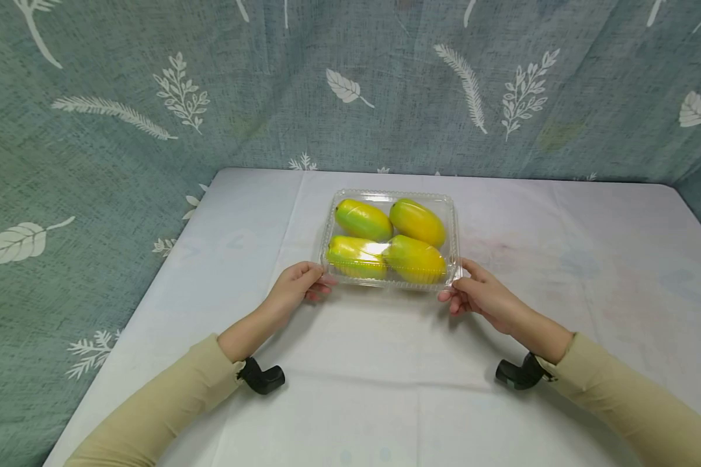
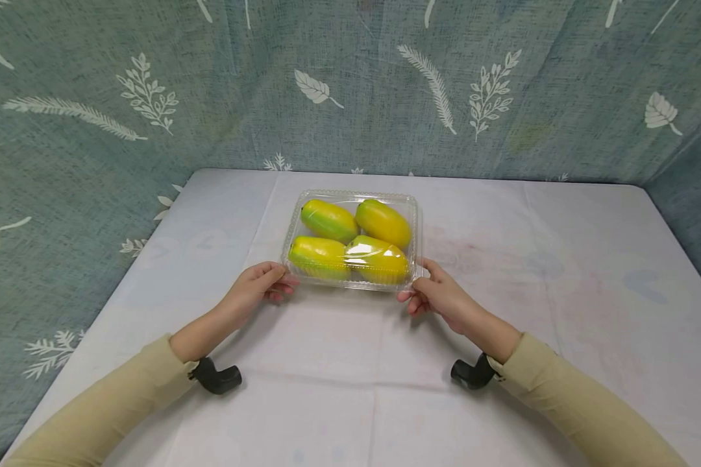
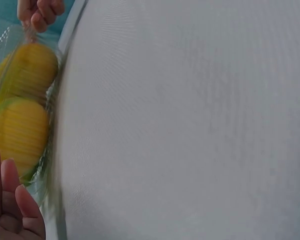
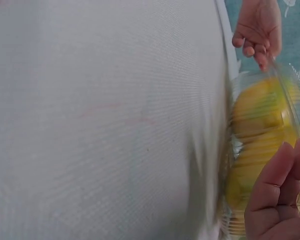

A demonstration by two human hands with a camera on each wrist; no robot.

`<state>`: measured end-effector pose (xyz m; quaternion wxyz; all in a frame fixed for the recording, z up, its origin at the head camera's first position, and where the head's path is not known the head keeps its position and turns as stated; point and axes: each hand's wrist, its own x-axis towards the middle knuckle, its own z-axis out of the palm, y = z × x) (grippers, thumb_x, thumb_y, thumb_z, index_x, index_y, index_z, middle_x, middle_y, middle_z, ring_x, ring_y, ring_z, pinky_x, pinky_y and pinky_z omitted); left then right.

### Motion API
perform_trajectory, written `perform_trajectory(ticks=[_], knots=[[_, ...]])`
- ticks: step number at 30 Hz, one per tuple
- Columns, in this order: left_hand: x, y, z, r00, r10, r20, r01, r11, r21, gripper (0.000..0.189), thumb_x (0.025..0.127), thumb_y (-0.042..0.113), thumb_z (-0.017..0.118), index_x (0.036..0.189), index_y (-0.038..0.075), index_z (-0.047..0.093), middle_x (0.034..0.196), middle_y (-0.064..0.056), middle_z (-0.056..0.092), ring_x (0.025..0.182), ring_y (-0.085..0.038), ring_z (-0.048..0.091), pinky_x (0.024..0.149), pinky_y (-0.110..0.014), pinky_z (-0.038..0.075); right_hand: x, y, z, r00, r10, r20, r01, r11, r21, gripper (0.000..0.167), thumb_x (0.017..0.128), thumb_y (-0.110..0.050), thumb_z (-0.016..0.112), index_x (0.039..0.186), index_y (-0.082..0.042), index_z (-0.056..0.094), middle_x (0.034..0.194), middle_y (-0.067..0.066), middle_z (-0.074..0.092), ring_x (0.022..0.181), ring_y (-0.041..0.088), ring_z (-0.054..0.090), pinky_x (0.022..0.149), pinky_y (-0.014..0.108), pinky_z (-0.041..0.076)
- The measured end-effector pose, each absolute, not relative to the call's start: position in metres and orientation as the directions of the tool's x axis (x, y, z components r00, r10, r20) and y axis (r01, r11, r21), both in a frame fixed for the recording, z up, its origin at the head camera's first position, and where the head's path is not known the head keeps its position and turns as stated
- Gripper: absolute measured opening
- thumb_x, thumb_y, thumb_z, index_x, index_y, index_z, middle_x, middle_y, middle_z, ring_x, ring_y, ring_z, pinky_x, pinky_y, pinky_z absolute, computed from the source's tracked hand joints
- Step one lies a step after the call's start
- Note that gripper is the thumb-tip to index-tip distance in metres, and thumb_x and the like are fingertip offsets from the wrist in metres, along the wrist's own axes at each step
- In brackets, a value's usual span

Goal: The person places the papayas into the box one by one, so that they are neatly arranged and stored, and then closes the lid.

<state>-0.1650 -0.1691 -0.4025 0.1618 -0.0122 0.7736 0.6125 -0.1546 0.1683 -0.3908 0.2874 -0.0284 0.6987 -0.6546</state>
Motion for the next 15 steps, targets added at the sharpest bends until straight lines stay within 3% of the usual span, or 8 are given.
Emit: perform_trajectory(ticks=[7, 15], knots=[[-0.1655, -0.1676, -0.4016, -0.952, 0.176, -0.250, -0.207, 0.229, 0.951, 0.023, 0.097, 0.016, 0.043, 0.097, -0.004, 0.055, 0.076, 0.007, 0.068, 0.070, -0.003, 0.062, 0.065, -0.021, 0.047, -0.1556, 0.1686, -0.3901, -0.830, -0.424, -0.362, 0.333, 0.143, -0.932, 0.065, 0.095, -0.007, 0.033, 0.145, -0.004, -0.007, 0.076, -0.005, 0.067, 0.059, 0.008, 0.053, 0.070, 0.025, 0.049], [-0.1650, -0.1655, -0.4006, -0.959, 0.144, -0.244, -0.208, 0.230, 0.951, 0.020, 0.096, 0.016, 0.045, 0.091, -0.001, 0.056, 0.073, 0.007, 0.068, 0.074, -0.003, 0.063, 0.074, -0.023, 0.048, -0.1547, 0.1677, -0.3908, -0.839, -0.418, -0.348, 0.321, 0.135, -0.937, 0.064, 0.095, -0.006, 0.033, 0.145, -0.004, -0.007, 0.075, -0.004, 0.065, 0.056, 0.007, 0.047, 0.066, 0.025, 0.050]])
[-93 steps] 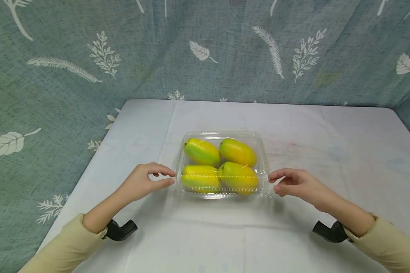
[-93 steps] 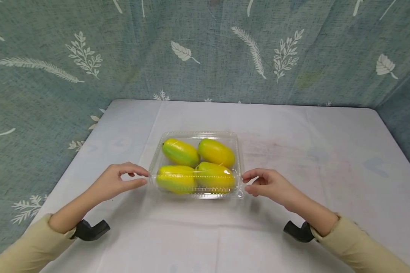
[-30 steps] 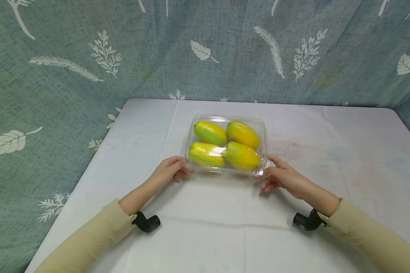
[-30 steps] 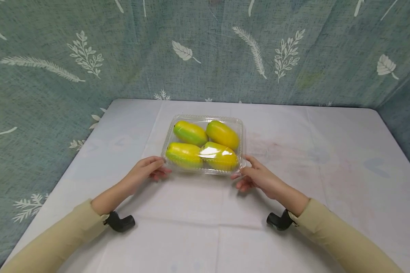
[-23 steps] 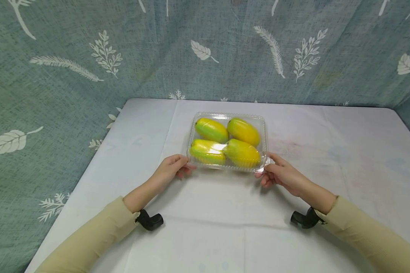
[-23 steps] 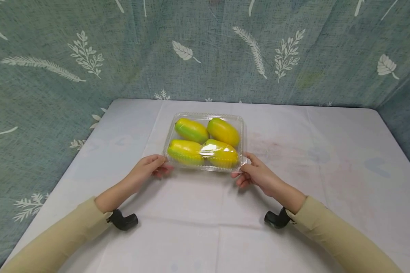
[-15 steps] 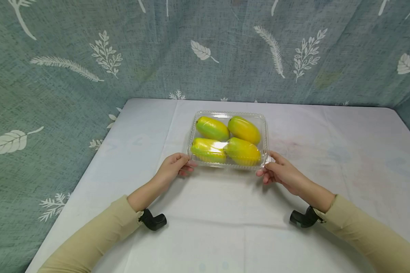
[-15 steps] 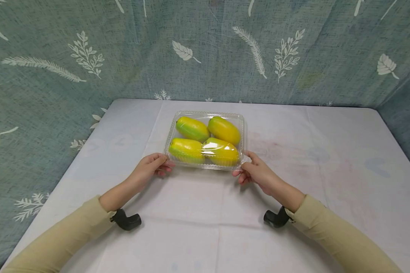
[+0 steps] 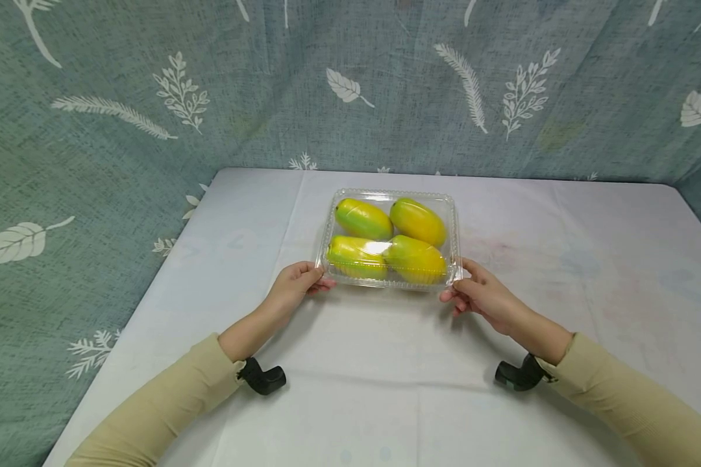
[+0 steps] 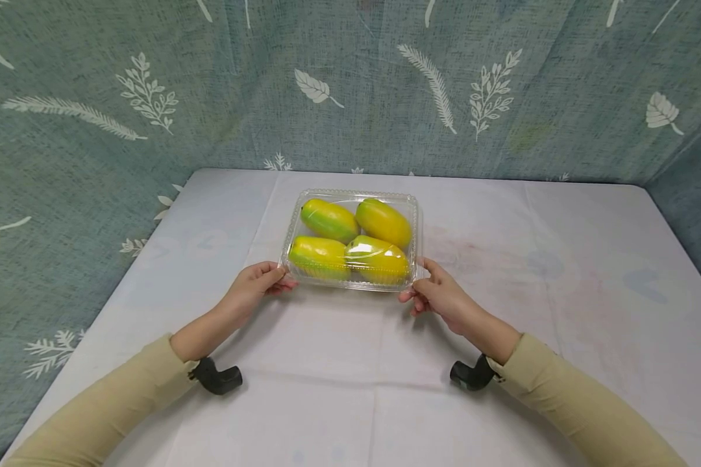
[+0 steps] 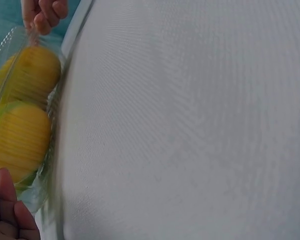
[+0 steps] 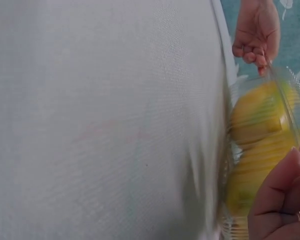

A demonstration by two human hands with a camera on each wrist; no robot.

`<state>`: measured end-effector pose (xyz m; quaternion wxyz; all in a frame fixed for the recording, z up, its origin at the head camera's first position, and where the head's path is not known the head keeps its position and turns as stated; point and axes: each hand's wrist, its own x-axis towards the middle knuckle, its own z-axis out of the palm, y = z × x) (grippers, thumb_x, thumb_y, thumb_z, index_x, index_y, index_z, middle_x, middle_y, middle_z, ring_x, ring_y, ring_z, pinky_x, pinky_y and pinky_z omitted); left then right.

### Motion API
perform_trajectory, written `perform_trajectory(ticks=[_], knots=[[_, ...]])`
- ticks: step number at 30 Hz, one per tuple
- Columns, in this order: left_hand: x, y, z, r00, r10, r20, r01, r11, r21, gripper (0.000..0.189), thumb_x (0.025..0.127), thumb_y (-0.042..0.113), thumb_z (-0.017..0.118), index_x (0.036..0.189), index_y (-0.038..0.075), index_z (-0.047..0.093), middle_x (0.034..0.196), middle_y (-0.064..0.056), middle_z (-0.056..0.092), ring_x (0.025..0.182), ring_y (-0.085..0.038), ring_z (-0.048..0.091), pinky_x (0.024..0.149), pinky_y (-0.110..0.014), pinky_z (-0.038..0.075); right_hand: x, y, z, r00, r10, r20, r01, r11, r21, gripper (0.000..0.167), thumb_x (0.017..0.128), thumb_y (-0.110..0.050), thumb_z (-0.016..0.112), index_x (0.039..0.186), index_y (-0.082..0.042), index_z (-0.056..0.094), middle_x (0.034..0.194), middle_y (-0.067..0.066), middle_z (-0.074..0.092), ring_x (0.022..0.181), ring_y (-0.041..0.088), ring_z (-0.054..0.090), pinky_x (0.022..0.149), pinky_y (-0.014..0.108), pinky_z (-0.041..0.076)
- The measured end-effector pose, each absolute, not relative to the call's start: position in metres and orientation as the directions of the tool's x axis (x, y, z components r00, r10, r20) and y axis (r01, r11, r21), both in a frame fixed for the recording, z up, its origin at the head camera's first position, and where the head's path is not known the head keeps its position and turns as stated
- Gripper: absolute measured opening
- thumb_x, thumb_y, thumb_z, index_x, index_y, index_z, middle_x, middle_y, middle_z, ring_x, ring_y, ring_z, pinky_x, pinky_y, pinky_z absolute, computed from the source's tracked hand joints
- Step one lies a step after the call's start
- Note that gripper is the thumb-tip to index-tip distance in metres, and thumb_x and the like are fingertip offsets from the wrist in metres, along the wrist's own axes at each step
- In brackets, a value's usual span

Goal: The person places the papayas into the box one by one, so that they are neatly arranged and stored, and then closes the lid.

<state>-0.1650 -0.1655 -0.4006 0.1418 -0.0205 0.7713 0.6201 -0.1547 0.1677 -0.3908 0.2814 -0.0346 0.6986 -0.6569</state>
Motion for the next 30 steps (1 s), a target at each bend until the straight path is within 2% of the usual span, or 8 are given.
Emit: perform_trajectory(ticks=[7, 18, 24, 30], knots=[[-0.1654, -0.1655, -0.4021, -0.962, 0.133, -0.239, -0.211, 0.194, 0.958, 0.019, 0.096, 0.013, 0.046, 0.092, -0.004, 0.054, 0.071, 0.007, 0.068, 0.071, -0.002, 0.063, 0.074, -0.022, 0.049, -0.1540, 0.1667, -0.3929, -0.851, -0.433, -0.297, 0.283, 0.100, -0.954, 0.058, 0.096, -0.004, 0.031, 0.145, 0.000, 0.001, 0.071, -0.004, 0.063, 0.053, 0.007, 0.045, 0.063, 0.025, 0.051], [-0.1617, -0.1648, -0.4037, -0.959, 0.117, -0.260, -0.234, 0.197, 0.952, 0.024, 0.096, 0.018, 0.046, 0.100, -0.005, 0.052, 0.073, 0.008, 0.067, 0.072, -0.003, 0.062, 0.072, -0.020, 0.049, -0.1533, 0.1681, -0.3934, -0.845, -0.427, -0.322, 0.289, 0.142, -0.947, 0.061, 0.095, -0.005, 0.032, 0.145, -0.002, -0.002, 0.073, -0.003, 0.066, 0.050, 0.010, 0.039, 0.065, 0.028, 0.052], [-0.1585, -0.1655, -0.4038, -0.956, 0.113, -0.271, -0.240, 0.234, 0.942, 0.037, 0.095, 0.017, 0.045, 0.125, -0.005, 0.045, 0.084, 0.000, 0.070, 0.073, -0.002, 0.062, 0.071, -0.022, 0.049, -0.1511, 0.1706, -0.3910, -0.842, -0.409, -0.352, 0.306, 0.175, -0.936, 0.065, 0.094, -0.009, 0.035, 0.145, -0.002, -0.005, 0.076, -0.004, 0.067, 0.050, 0.011, 0.038, 0.067, 0.029, 0.052], [-0.1577, -0.1708, -0.4020, -0.953, 0.153, -0.260, -0.217, 0.249, 0.944, 0.048, 0.095, 0.019, 0.047, 0.136, -0.002, 0.036, 0.098, -0.010, 0.070, 0.078, -0.004, 0.064, 0.076, -0.026, 0.051, -0.1542, 0.1746, -0.3880, -0.833, -0.397, -0.385, 0.304, 0.252, -0.919, 0.068, 0.094, -0.013, 0.041, 0.146, -0.004, -0.002, 0.085, -0.002, 0.069, 0.058, 0.012, 0.054, 0.073, 0.028, 0.051]])
